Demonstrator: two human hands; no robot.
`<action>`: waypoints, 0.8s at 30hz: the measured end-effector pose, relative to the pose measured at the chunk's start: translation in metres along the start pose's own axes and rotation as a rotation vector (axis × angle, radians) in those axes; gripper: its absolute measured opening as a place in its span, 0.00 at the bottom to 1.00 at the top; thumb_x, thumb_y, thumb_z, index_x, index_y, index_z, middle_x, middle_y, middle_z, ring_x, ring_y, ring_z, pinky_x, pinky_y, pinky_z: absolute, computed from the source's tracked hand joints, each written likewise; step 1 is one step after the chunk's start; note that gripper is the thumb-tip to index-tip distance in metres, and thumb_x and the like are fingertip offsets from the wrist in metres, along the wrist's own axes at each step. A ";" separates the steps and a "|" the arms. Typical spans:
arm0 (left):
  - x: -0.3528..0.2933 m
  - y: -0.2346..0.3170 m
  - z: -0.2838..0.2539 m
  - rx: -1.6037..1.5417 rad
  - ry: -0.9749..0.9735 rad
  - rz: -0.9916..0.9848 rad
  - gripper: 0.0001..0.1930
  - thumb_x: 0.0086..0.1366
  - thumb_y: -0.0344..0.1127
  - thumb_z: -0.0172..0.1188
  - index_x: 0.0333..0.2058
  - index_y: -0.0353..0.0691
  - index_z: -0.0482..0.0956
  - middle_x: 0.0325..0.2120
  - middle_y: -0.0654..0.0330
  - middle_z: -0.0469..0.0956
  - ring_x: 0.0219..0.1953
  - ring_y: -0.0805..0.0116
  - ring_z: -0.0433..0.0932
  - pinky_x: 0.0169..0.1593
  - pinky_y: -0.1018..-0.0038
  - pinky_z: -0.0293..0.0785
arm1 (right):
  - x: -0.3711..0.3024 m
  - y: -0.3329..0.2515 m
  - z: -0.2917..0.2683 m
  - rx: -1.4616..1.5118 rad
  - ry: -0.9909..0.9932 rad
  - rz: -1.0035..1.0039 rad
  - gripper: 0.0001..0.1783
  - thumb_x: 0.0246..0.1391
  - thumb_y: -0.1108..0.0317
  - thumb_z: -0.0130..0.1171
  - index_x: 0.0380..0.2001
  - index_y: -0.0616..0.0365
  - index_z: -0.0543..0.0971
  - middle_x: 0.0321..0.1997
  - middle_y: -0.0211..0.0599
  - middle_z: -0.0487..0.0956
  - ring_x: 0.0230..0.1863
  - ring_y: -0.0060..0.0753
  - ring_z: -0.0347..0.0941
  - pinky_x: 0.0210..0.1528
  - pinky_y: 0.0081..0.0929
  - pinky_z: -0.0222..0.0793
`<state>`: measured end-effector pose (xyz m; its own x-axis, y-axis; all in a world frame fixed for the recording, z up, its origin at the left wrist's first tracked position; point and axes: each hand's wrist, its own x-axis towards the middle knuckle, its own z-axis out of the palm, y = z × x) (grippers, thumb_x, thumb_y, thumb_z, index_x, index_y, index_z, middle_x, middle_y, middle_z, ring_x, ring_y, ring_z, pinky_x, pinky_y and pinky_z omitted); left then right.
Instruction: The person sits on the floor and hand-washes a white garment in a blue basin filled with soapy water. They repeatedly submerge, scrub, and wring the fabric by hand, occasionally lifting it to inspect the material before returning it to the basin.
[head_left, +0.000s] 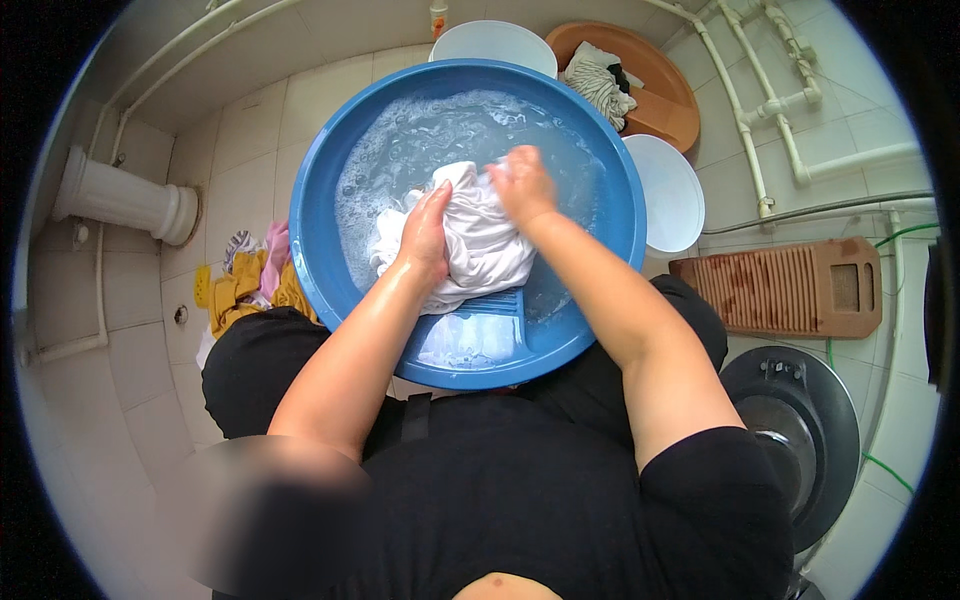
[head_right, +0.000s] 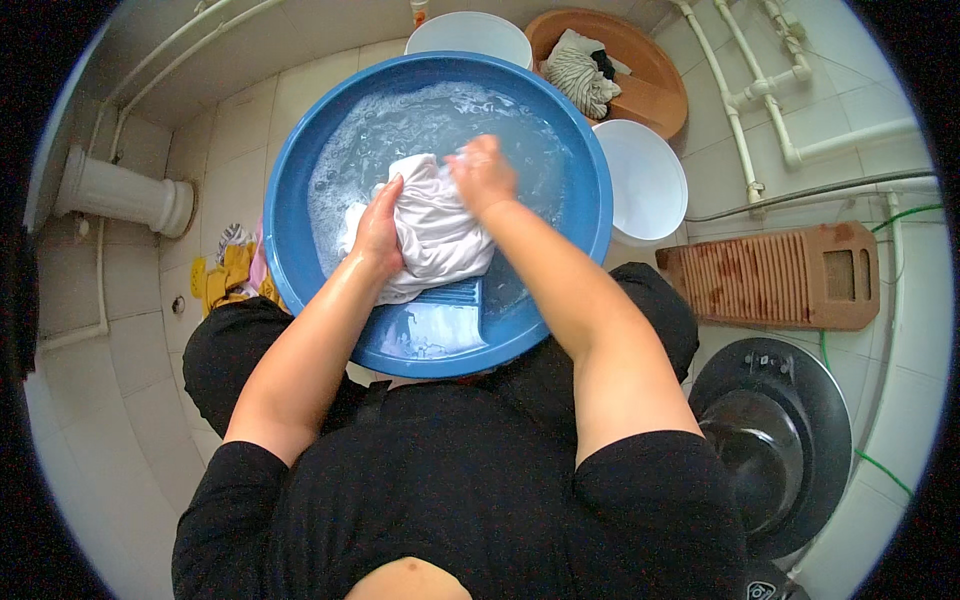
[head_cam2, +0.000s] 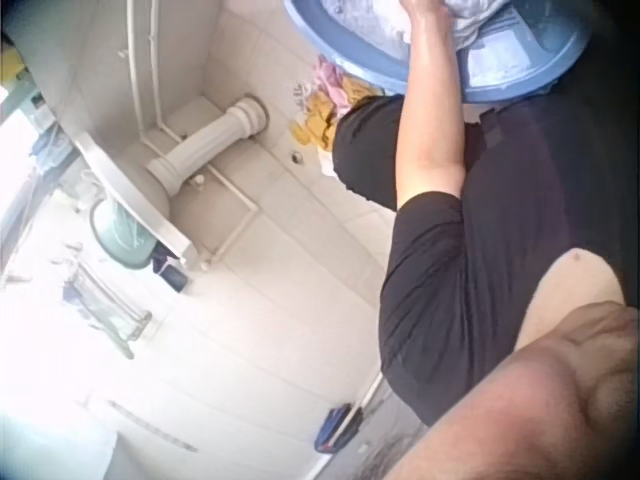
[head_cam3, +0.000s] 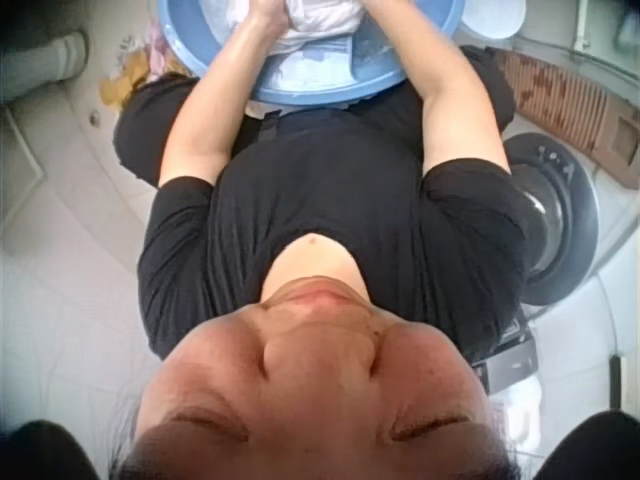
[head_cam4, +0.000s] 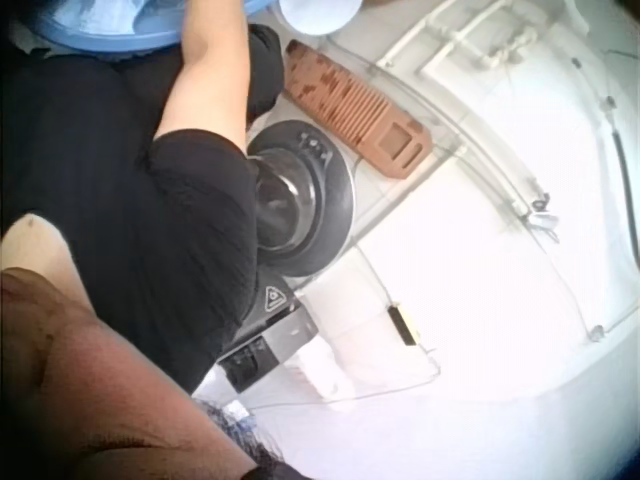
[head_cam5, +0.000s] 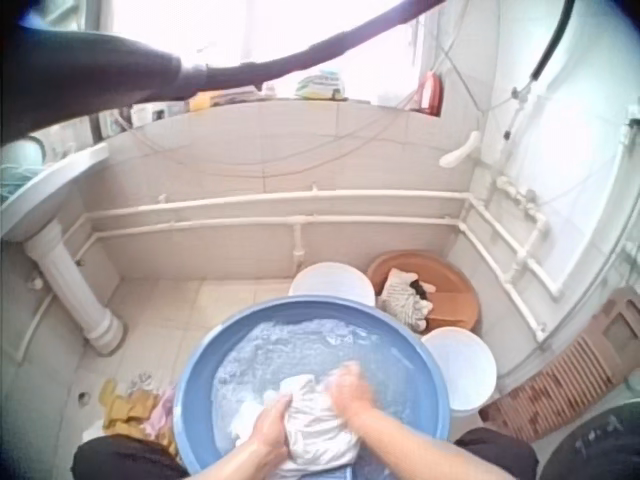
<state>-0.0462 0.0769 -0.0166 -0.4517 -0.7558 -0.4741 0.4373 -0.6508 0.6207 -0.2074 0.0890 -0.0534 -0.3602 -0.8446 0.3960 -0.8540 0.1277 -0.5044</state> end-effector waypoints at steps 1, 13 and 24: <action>-0.003 0.008 0.006 0.031 0.004 0.080 0.16 0.59 0.39 0.53 0.43 0.37 0.67 0.38 0.55 0.73 0.40 0.66 0.73 0.45 0.70 0.69 | 0.005 0.022 -0.003 -0.046 -0.042 0.168 0.20 0.49 0.50 0.50 0.27 0.58 0.73 0.35 0.44 0.73 0.36 0.47 0.70 0.37 0.39 0.66; 0.015 0.031 -0.019 1.318 0.536 1.129 0.23 0.49 0.33 0.58 0.45 0.34 0.68 0.46 0.45 0.66 0.46 0.51 0.68 0.50 0.66 0.64 | -0.005 0.076 0.004 0.343 -0.822 0.535 0.24 0.41 0.53 0.56 0.39 0.59 0.74 0.27 0.41 0.77 0.30 0.33 0.73 0.35 0.29 0.67; -0.034 0.029 0.027 1.842 -0.569 0.276 0.13 0.47 0.43 0.58 0.26 0.39 0.77 0.22 0.49 0.77 0.27 0.53 0.76 0.33 0.63 0.69 | -0.007 0.017 0.019 0.908 -0.466 0.476 0.38 0.42 0.52 0.60 0.57 0.51 0.61 0.55 0.50 0.64 0.54 0.42 0.63 0.53 0.35 0.59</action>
<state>-0.0390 0.0860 0.0343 -0.8480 -0.4535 -0.2744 -0.5195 0.6085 0.5999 -0.2118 0.0872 -0.0795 -0.2390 -0.9469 -0.2149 -0.0091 0.2235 -0.9747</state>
